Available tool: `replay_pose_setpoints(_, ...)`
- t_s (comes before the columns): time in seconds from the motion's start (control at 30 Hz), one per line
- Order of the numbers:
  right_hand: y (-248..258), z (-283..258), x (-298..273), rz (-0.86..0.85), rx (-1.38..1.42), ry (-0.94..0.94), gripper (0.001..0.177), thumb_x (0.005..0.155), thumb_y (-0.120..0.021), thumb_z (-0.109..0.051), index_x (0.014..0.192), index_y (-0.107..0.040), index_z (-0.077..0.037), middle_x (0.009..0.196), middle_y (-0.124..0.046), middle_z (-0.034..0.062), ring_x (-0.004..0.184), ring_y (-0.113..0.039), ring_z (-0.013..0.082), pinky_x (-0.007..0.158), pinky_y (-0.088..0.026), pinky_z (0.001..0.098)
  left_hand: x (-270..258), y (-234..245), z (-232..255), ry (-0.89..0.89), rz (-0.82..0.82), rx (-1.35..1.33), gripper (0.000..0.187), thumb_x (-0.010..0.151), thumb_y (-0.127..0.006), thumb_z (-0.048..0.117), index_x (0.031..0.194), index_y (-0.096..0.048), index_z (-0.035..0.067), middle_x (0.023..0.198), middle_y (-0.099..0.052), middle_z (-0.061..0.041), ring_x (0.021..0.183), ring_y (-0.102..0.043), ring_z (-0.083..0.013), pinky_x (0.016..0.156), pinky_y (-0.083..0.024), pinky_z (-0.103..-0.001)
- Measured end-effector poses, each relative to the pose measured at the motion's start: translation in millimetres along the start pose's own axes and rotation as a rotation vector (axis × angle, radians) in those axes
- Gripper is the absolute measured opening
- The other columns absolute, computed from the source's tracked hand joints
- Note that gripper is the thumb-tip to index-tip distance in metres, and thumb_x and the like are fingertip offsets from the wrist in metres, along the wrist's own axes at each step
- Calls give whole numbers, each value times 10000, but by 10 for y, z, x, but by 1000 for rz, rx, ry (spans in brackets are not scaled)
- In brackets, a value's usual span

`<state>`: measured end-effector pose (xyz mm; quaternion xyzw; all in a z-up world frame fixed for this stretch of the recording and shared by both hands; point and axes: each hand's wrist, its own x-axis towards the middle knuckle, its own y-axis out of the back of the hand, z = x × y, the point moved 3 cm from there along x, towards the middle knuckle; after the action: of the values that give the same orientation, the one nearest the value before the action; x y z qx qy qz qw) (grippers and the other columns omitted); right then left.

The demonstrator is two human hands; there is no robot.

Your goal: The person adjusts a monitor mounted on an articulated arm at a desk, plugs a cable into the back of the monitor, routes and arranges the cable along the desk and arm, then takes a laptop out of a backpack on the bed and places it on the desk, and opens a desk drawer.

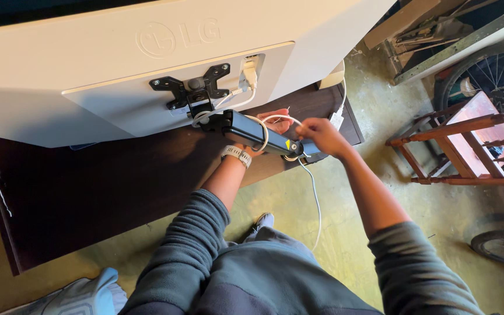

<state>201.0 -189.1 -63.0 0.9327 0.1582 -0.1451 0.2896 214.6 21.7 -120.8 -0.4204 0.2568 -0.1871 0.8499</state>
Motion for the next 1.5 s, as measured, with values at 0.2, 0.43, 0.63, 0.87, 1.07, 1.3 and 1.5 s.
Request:
replay_pose_setpoints(0.2,420,-612,-505,307,-170,-15,217,875,-807,-244,911,-768,-33,719,-665,8,651,-560,70,602,-456,272,-220,367,-194,-351,-169,490,381,1014,-596,175,1381,-569,77,1314,-684,-4,1225,-654,-90,1061,-511,-232)
replay_pose_setpoints(0.43,554,-1275,-1261,54,-353,-109,213,888,-762,-240,979,-778,-48,613,-612,29,564,-478,77,512,-412,296,-711,636,-956,34,173,535,324,889,-736,117,1199,-727,24,1050,-745,-76,813,-630,-121,713,-511,-284)
replay_pose_setpoints(0.63,215,-1479,-1543,-297,456,-337,266,971,-599,-132,1211,-620,-20,667,-544,-5,476,-399,61,391,-295,225,-1128,-232,-1262,-344,-7,1029,788,745,-856,227,1415,-530,-29,1314,-580,-170,1132,-616,-245,981,-533,-354)
replay_pose_setpoints(0.87,-159,-1603,-1809,-300,1282,-364,303,1002,-482,-45,1289,-501,53,792,-588,49,500,-519,95,407,-424,204,-1199,-1168,-1237,-696,210,1083,957,827,-812,163,1575,-247,-32,1459,-418,-281,1396,-415,-403,1182,-371,-449)
replay_pose_setpoints(1.07,-658,-1590,-2076,28,1428,-472,318,1003,-434,-16,1293,-551,43,1007,-698,139,880,-725,235,843,-630,345,-1132,-1353,-1142,-427,45,80,648,932,-704,168,1472,-368,46,1296,-539,-247,1243,-538,-355,1080,-465,-403)
replay_pose_setpoints(1.3,-351,-1660,-2397,91,235,-91,308,1036,-471,-103,1219,-698,-7,1084,-805,120,938,-739,174,805,-546,312,-1373,-1771,-1044,-936,-346,822,246,1018,-624,132,1237,-547,51,1164,-634,-180,1141,-612,-322,985,-496,-414)
replay_pose_setpoints(1.5,276,-1382,-2404,498,-105,-91,244,995,-697,-117,1227,-722,-47,866,-697,116,723,-584,114,633,-475,284,-1748,-2042,-1458,-603,-680,1046,210,1038,-569,214,981,-669,38,1008,-689,-171,1000,-675,-360,905,-534,-407)
